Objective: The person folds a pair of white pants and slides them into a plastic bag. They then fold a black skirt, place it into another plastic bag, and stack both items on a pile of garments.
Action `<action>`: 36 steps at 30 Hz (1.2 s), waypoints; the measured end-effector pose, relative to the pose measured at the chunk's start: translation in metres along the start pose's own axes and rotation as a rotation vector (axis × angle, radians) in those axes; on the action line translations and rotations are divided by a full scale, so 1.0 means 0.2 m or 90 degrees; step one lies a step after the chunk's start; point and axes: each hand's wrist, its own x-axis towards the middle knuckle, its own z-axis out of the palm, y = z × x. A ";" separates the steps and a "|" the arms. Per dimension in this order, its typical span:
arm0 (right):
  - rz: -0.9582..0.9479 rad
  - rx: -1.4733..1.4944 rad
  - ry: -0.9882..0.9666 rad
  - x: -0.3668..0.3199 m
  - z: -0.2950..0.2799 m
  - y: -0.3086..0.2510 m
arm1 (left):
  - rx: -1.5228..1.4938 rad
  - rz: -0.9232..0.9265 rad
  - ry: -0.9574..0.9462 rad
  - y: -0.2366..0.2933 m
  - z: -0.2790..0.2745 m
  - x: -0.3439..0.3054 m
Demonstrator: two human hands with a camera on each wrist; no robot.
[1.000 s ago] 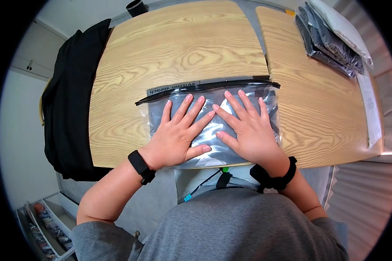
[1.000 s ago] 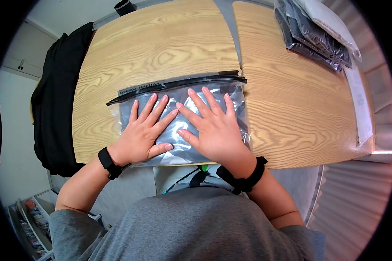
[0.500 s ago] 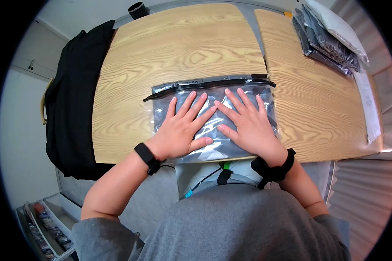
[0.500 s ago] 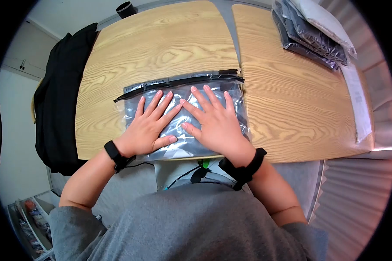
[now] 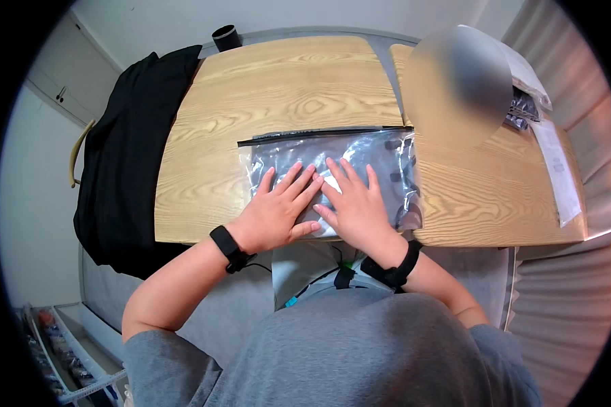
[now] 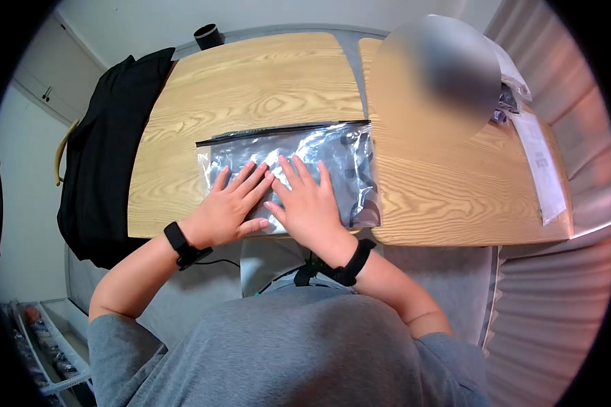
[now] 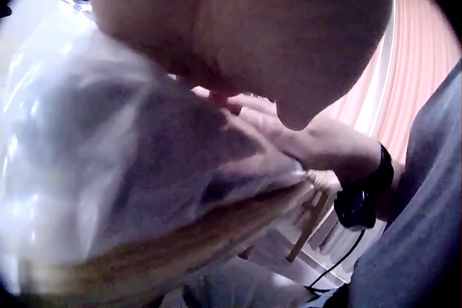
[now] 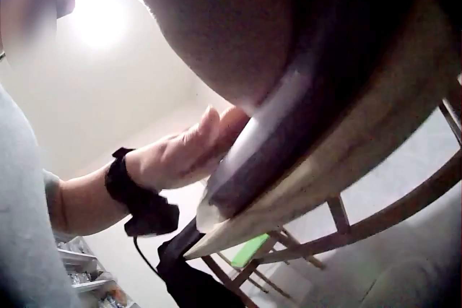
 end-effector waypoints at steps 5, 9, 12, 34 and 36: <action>-0.003 0.022 0.017 0.06 0.00 0.07 | 0.045 -0.030 0.067 -0.01 0.05 0.02; 0.012 0.028 0.005 0.07 0.01 0.07 | 0.018 -0.041 0.051 -0.02 0.07 0.04; 0.017 0.040 -0.025 0.08 0.01 0.07 | -0.012 -0.045 0.044 -0.03 0.08 0.05; 0.170 0.084 -0.037 -0.32 -0.21 0.37 | -0.338 -0.056 0.099 -0.12 0.08 -0.10; 0.192 0.210 0.064 -0.37 -0.18 0.40 | -0.277 -0.087 0.086 -0.07 0.02 -0.21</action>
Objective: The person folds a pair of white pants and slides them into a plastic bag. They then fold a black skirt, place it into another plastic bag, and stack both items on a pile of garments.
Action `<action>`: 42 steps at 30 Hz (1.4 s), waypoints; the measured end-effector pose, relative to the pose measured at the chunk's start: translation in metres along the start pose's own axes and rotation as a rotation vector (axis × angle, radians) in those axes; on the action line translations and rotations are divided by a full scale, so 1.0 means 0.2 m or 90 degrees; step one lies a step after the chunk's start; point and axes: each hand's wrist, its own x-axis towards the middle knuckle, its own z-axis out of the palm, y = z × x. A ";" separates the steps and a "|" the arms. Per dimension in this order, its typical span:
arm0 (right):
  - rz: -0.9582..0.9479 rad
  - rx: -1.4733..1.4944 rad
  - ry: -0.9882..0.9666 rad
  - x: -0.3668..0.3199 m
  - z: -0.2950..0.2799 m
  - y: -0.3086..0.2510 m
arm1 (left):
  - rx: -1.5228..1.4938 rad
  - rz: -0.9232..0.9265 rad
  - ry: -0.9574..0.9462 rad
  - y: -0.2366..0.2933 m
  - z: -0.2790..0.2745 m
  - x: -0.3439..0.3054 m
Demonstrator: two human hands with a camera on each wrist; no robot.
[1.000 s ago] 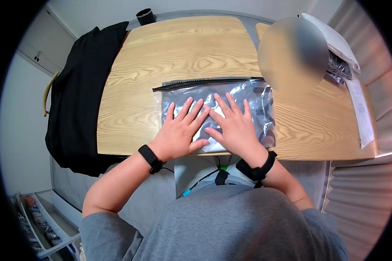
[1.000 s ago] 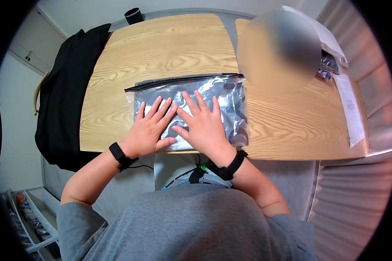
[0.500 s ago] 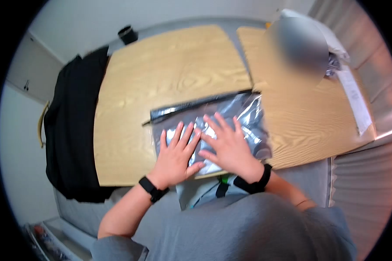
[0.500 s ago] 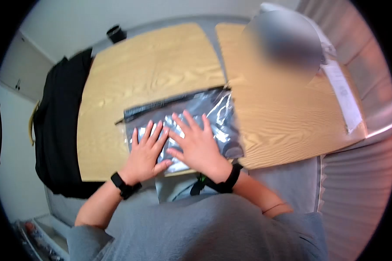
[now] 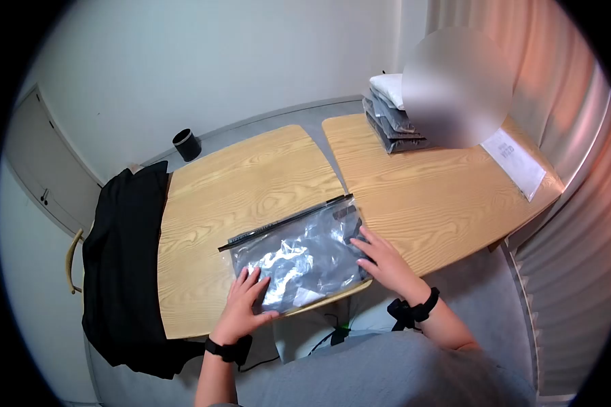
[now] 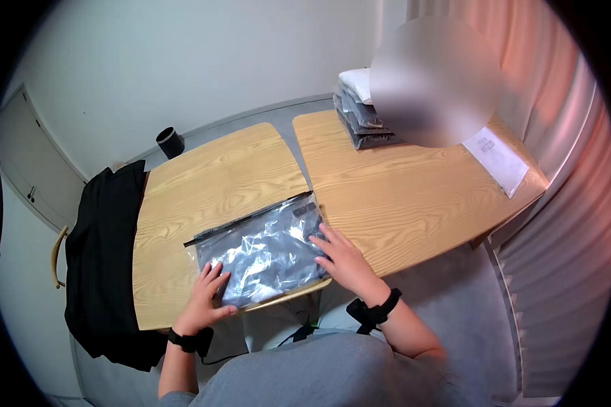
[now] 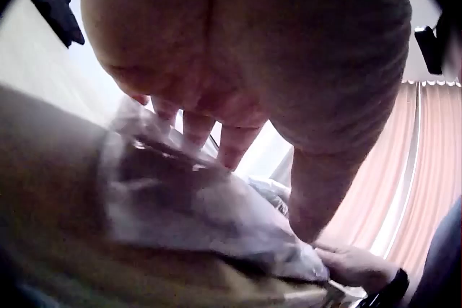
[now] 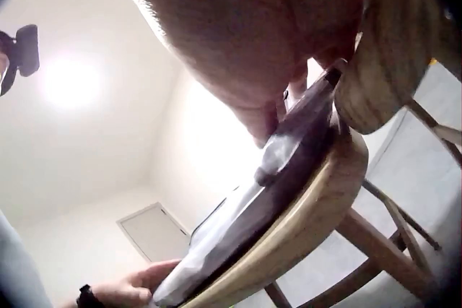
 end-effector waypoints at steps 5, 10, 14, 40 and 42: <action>0.059 0.159 0.048 -0.05 0.02 0.02 | 0.018 -0.059 0.047 -0.04 0.10 -0.15; 0.157 0.034 0.140 -0.03 0.04 -0.07 | -0.040 -0.026 0.130 -0.08 0.16 -0.17; 0.173 0.093 0.171 -0.03 0.05 -0.05 | -0.055 -0.053 0.175 -0.08 0.18 -0.17; 0.034 0.488 -0.104 0.41 -0.07 0.13 | -0.432 -0.140 0.310 -0.24 0.08 0.04; 0.076 0.442 -0.164 0.41 -0.07 0.14 | -0.449 -0.168 0.311 -0.28 0.12 0.03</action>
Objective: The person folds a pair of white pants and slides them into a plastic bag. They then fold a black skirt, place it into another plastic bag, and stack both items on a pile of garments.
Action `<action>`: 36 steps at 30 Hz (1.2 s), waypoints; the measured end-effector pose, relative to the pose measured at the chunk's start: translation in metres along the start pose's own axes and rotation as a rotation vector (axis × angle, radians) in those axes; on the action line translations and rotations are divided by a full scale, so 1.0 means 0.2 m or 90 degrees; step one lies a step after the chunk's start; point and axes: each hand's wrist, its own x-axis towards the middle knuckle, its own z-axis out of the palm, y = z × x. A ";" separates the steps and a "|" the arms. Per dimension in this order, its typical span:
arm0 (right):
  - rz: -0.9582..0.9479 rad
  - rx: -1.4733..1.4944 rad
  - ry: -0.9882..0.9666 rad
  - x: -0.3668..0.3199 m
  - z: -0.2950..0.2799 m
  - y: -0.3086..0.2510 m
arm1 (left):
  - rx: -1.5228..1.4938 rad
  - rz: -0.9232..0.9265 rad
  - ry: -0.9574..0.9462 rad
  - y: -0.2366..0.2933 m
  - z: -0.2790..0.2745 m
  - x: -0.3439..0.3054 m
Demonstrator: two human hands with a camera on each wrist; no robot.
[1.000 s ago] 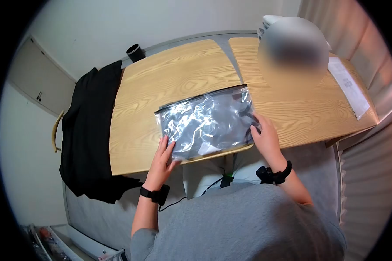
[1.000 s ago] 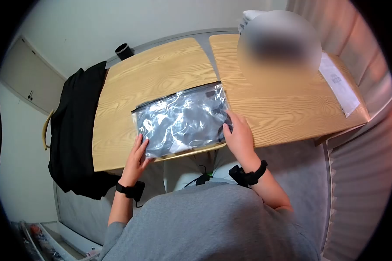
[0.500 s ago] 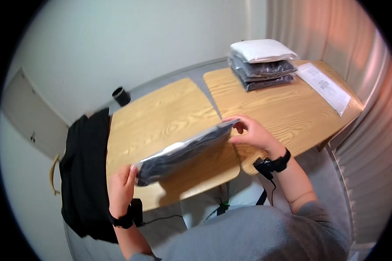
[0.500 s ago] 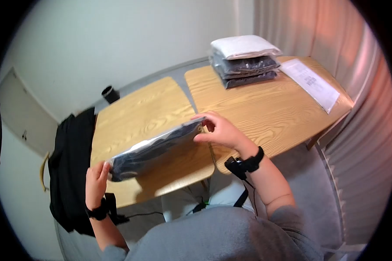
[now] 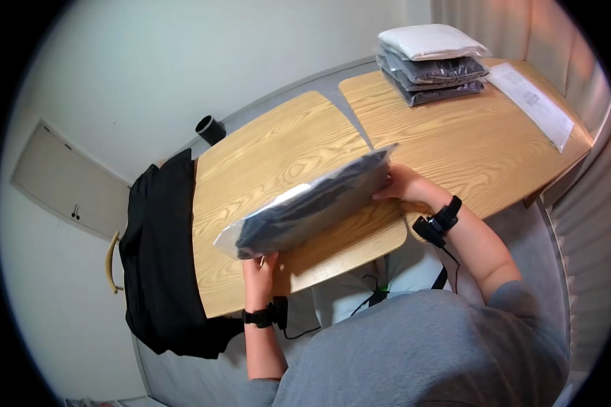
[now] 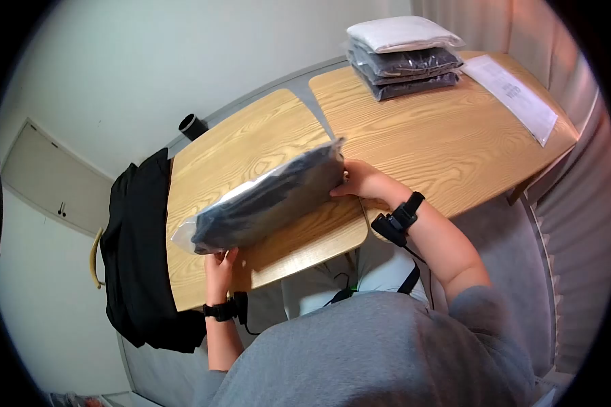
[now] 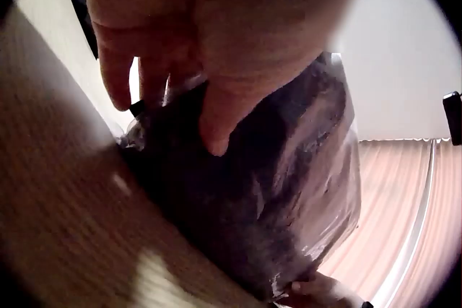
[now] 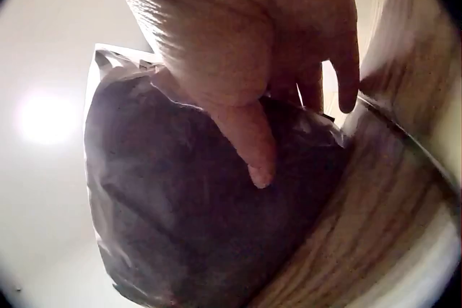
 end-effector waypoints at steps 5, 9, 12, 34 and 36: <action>0.019 -0.111 0.113 -0.08 0.05 -0.09 | 0.115 0.083 0.056 0.08 -0.02 -0.03; -0.010 0.091 0.140 -0.12 0.04 -0.10 | 0.083 -0.007 0.085 0.27 0.02 -0.07; 0.124 0.012 0.147 -0.14 0.05 -0.06 | 0.192 -0.047 0.068 0.22 0.09 -0.05; -0.165 -0.675 0.062 -0.03 0.49 -0.11 | 0.722 0.242 -0.285 0.30 0.36 0.08; -0.154 -0.664 0.052 -0.02 0.49 -0.11 | 0.718 0.232 -0.290 0.29 0.36 0.09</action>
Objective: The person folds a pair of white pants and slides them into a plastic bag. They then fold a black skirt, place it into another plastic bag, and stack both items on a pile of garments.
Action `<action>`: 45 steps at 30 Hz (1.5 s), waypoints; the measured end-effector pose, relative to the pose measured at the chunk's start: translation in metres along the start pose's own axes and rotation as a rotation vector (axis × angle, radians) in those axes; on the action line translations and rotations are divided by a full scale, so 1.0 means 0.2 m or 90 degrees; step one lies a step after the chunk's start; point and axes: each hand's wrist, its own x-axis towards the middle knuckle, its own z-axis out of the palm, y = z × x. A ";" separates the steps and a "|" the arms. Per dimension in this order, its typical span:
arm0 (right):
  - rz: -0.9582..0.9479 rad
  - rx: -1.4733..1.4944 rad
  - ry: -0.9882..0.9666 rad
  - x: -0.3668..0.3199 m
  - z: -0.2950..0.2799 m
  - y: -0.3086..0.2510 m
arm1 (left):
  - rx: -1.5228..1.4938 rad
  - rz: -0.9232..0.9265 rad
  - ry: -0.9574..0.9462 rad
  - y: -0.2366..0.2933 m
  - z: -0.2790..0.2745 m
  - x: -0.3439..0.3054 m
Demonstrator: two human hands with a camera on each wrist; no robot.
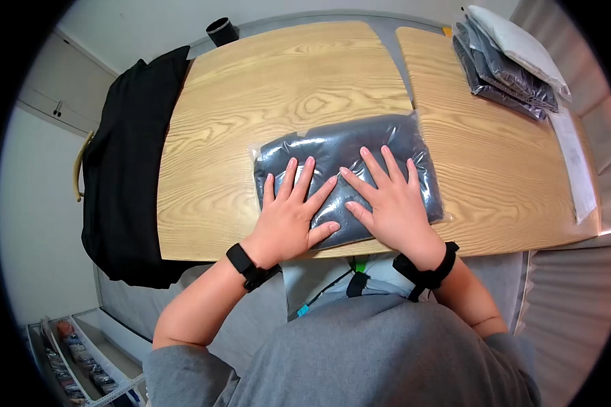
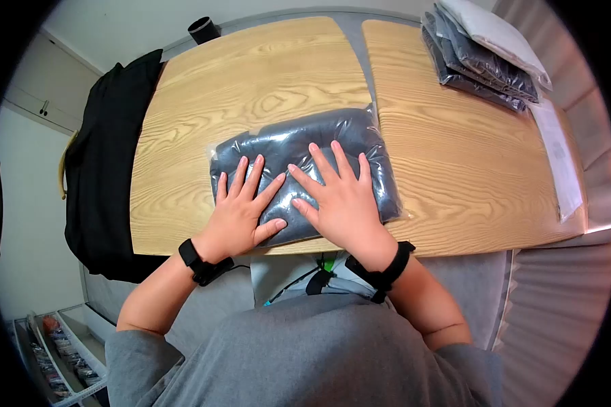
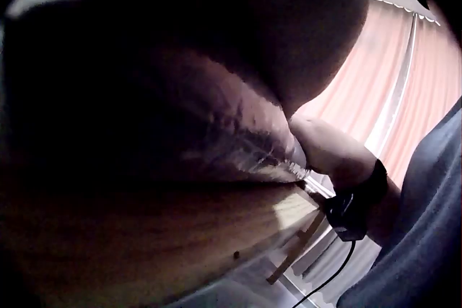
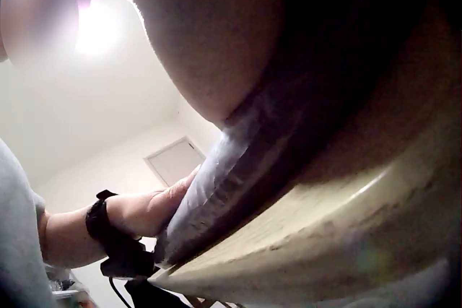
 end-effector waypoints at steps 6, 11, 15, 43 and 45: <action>0.005 0.021 -0.019 0.01 0.01 0.01 | -0.010 -0.016 -0.015 0.00 0.01 0.02; 0.015 0.041 -0.028 0.01 0.02 0.02 | -0.023 -0.016 -0.019 0.00 0.02 0.02; 0.016 0.045 -0.024 0.00 0.03 0.02 | -0.009 -0.019 -0.018 0.01 0.02 0.02; -0.027 0.072 0.127 -0.19 0.08 -0.03 | -0.817 -0.460 0.226 -0.10 0.11 -0.21; -0.014 0.122 0.112 -0.19 0.08 -0.02 | -0.904 -0.425 0.244 -0.02 0.04 -0.21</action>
